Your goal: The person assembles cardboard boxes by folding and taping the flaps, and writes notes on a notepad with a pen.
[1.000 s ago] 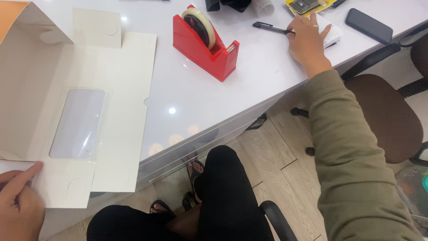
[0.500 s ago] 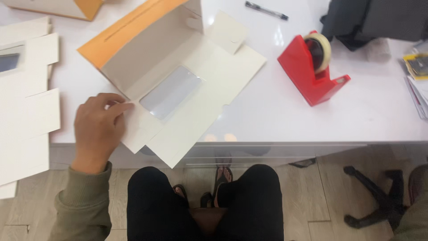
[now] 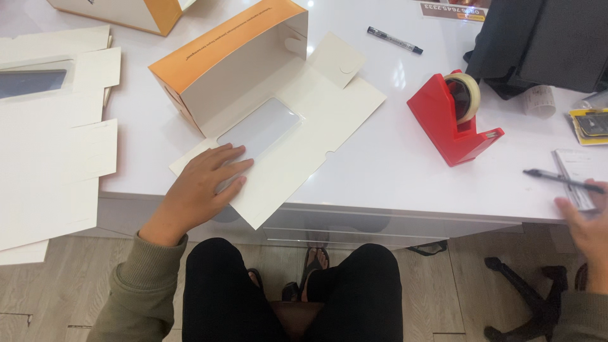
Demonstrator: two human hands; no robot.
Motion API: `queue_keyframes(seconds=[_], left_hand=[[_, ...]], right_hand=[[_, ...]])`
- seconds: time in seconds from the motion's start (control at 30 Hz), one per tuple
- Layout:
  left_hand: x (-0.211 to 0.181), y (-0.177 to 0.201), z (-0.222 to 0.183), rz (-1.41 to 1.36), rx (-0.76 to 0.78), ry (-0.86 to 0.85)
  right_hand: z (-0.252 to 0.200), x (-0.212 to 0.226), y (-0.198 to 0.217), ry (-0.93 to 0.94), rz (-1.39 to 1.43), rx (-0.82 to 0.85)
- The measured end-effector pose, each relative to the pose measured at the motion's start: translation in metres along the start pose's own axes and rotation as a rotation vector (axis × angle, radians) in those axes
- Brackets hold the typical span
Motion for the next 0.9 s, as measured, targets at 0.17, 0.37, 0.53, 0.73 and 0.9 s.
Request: queue_keyframes(seconds=[0.17, 0.37, 0.53, 0.73, 0.9], left_hand=[[0.021, 0.010, -0.004, 0.148, 0.002, -0.149], [0.006, 0.029, -0.015, 0.528, -0.077, -0.028], [-0.118, 0.040, -0.023, 0.476, -0.406, -0.348], [-0.130, -0.045, 0.004, 0.026, -0.275, -0.400], [-0.108, -0.127, 0.024, 0.112, 0.027, -0.226]], right_hand=[[-0.053, 0.059, 0.026, 0.056, -0.060, 0.043], [-0.087, 0.084, 0.058, -0.085, 0.117, -0.122], [-0.079, 0.264, 0.069, 0.296, 0.203, -0.226], [-0.031, 0.399, -0.042, 0.527, -0.056, 0.033], [-0.017, 0.424, -0.022, 0.273, 0.146, 0.381]])
Point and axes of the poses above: each hand's wrist, its own z-axis towards the middle knuckle, its own y-axis out of the back of the hand, x = y × z, the point moved 9 cm from there along z, towards the middle knuckle, and after that the axes turned 12 degrees about -z, right-handed, at the moved point
